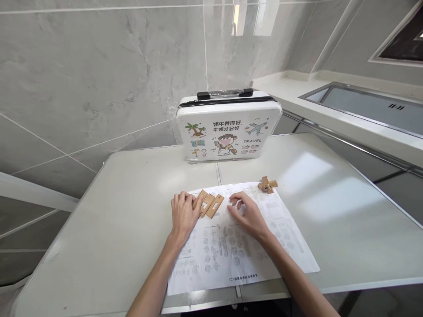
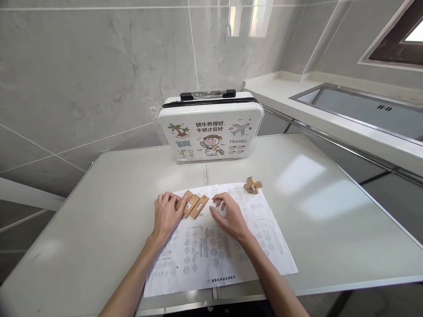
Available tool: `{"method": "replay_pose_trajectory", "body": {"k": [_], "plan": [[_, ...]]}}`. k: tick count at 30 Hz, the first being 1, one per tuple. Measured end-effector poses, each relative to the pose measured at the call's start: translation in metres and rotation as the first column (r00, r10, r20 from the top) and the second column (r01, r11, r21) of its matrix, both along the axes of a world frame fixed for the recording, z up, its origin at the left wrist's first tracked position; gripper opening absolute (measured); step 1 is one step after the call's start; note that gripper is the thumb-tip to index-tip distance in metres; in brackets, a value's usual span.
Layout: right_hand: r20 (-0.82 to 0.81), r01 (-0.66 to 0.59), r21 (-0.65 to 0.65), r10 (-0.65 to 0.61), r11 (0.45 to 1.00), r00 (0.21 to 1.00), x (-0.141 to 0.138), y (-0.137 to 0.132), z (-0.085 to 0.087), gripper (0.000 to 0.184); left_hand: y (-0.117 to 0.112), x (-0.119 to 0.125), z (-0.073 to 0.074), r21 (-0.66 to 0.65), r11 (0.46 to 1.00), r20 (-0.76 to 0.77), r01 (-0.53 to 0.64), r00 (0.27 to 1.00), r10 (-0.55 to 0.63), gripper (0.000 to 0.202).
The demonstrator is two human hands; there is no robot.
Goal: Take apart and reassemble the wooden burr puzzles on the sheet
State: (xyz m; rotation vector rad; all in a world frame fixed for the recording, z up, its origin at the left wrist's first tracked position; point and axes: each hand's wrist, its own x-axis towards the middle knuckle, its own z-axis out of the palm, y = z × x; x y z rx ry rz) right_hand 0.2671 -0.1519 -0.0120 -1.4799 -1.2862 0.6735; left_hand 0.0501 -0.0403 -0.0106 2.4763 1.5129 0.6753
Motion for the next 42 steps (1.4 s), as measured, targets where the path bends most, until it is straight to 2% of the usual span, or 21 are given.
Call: {"method": "replay_pose_trajectory", "body": {"k": [3,8,13,17,24,35,39,42], "plan": [[0.204,-0.110,0.081,0.092,0.991,0.975,-0.002,0.000,-0.003,0.028,0.000,0.001,-0.001,-0.008,1.000,0.018,0.026,1.000,-0.026,0.035],[0.378,-0.239,0.103,0.184,0.966,0.907,-0.006,0.001,-0.007,0.048,-0.005,0.006,0.003,-0.044,0.994,0.051,0.101,0.994,-0.099,0.035],[0.441,-0.242,0.070,0.188,0.968,0.878,-0.007,0.001,-0.013,0.066,-0.011,0.013,0.004,-0.079,0.984,0.063,0.162,0.985,-0.158,0.037],[0.471,-0.220,0.038,0.177,0.975,0.865,-0.007,0.001,-0.016,0.077,-0.011,0.013,0.003,-0.081,0.984,0.062,0.157,0.986,-0.152,0.035],[0.495,-0.201,0.073,0.140,0.977,0.858,-0.009,0.002,-0.014,0.072,-0.007,0.007,0.001,-0.075,0.989,0.033,0.130,0.991,-0.128,0.038],[0.474,-0.196,0.096,0.128,0.976,0.871,-0.008,0.002,-0.015,0.072,-0.002,0.005,-0.001,-0.007,0.996,-0.003,0.091,0.996,-0.091,0.030],[0.436,-0.187,0.110,0.122,0.976,0.892,-0.008,0.003,-0.016,0.070,-0.004,0.006,0.003,0.024,0.997,0.035,0.075,0.997,-0.076,0.019],[0.354,-0.158,0.107,0.111,0.982,0.929,-0.006,0.003,-0.015,0.070,-0.008,0.009,0.009,0.075,0.989,0.070,0.125,0.989,-0.130,0.019]]}}
